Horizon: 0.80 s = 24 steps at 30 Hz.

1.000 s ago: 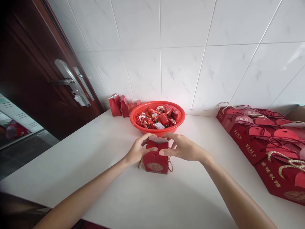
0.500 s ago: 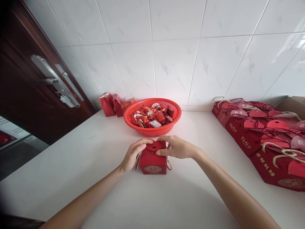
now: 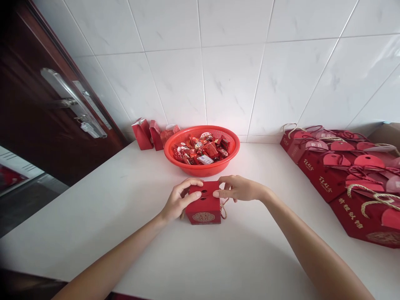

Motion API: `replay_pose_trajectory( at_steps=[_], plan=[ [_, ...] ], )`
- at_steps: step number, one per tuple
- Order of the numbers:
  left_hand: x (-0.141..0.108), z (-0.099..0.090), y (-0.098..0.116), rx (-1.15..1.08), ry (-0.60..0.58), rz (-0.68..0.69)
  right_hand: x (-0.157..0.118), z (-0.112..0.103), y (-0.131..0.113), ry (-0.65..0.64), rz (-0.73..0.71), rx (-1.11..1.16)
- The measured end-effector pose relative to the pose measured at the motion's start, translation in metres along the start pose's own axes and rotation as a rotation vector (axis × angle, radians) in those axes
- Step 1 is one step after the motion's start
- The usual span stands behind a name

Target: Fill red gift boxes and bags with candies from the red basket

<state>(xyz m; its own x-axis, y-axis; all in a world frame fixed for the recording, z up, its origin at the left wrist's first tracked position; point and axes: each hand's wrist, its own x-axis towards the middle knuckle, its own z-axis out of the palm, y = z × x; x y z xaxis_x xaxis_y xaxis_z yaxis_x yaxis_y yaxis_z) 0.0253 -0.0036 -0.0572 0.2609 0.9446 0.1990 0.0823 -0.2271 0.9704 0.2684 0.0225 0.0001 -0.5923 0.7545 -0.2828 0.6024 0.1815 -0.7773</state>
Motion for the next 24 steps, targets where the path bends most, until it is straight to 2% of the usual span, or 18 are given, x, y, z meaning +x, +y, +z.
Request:
replay_pose_trajectory(
  at_steps=[2, 5, 9, 13, 18, 21, 24],
  plan=[
    [0.002, -0.001, 0.000, 0.018, 0.011, 0.011, 0.000, -0.002, 0.002, 0.005, 0.016, 0.034],
    [0.005, -0.002, 0.000, 0.050, 0.036, 0.043, -0.004, -0.006, 0.002, 0.102, 0.002, 0.099],
    [0.006, -0.002, 0.001, 0.078, 0.076, 0.065, -0.008, -0.008, -0.005, 0.228, -0.157, 0.341],
    [0.004, 0.002, 0.002, 0.042, 0.115, -0.007, -0.003, 0.004, -0.014, 0.279, -0.296, 0.549],
    [0.006, -0.002, 0.002, 0.046, 0.183, 0.009, 0.009, 0.026, -0.023, 0.212, -0.192, 0.449],
    [0.011, -0.012, 0.003, 0.015, 0.236, 0.001, 0.012, 0.033, -0.025, 0.271, -0.230, 0.361],
    [0.015, -0.024, 0.004, 0.013, 0.209, -0.032, 0.013, 0.036, -0.029, 0.324, -0.284, 0.248]
  ],
)
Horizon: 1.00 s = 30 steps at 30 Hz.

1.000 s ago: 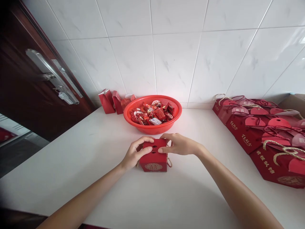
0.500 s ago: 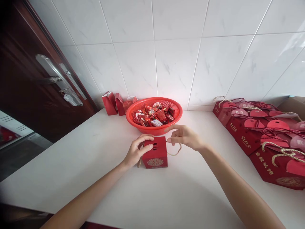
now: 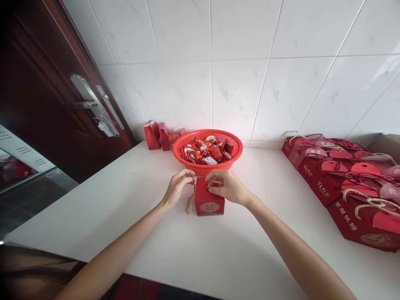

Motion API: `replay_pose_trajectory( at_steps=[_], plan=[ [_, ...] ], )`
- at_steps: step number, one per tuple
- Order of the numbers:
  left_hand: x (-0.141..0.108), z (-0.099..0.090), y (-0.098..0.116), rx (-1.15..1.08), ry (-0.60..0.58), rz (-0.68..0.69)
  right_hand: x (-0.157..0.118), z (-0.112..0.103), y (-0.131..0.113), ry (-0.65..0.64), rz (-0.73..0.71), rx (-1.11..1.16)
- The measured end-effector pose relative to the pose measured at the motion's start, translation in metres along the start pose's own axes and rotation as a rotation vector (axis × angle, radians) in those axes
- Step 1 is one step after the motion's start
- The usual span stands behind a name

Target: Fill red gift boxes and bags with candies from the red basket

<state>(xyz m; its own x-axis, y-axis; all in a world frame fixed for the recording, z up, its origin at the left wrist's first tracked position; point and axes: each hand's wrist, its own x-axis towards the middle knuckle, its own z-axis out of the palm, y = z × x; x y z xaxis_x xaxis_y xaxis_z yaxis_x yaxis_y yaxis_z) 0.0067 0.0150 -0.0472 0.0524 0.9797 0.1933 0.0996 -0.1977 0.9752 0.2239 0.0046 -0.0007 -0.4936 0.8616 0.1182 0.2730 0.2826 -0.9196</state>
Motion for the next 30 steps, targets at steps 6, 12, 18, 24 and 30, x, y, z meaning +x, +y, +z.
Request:
replay_pose_trajectory(
  at_steps=[6, 12, 18, 24, 30],
  plan=[
    [0.004, -0.009, -0.004, 0.020, -0.250, -0.122, 0.004, 0.003, -0.014, 0.000, -0.041, -0.313],
    [0.008, -0.020, 0.004, -0.083, -0.425, -0.346, 0.012, 0.005, -0.022, -0.025, -0.083, -0.418],
    [0.009, -0.039, 0.023, -0.292, -0.496, -0.430, 0.014, 0.005, -0.024, -0.050, -0.090, -0.432],
    [-0.002, -0.040, 0.043, -0.361, -0.529, -0.104, 0.014, 0.001, -0.036, -0.039, -0.101, -0.389],
    [-0.016, -0.032, 0.046, 0.007, -0.423, 0.251, 0.011, -0.005, -0.044, -0.005, -0.222, -0.300]
  ],
)
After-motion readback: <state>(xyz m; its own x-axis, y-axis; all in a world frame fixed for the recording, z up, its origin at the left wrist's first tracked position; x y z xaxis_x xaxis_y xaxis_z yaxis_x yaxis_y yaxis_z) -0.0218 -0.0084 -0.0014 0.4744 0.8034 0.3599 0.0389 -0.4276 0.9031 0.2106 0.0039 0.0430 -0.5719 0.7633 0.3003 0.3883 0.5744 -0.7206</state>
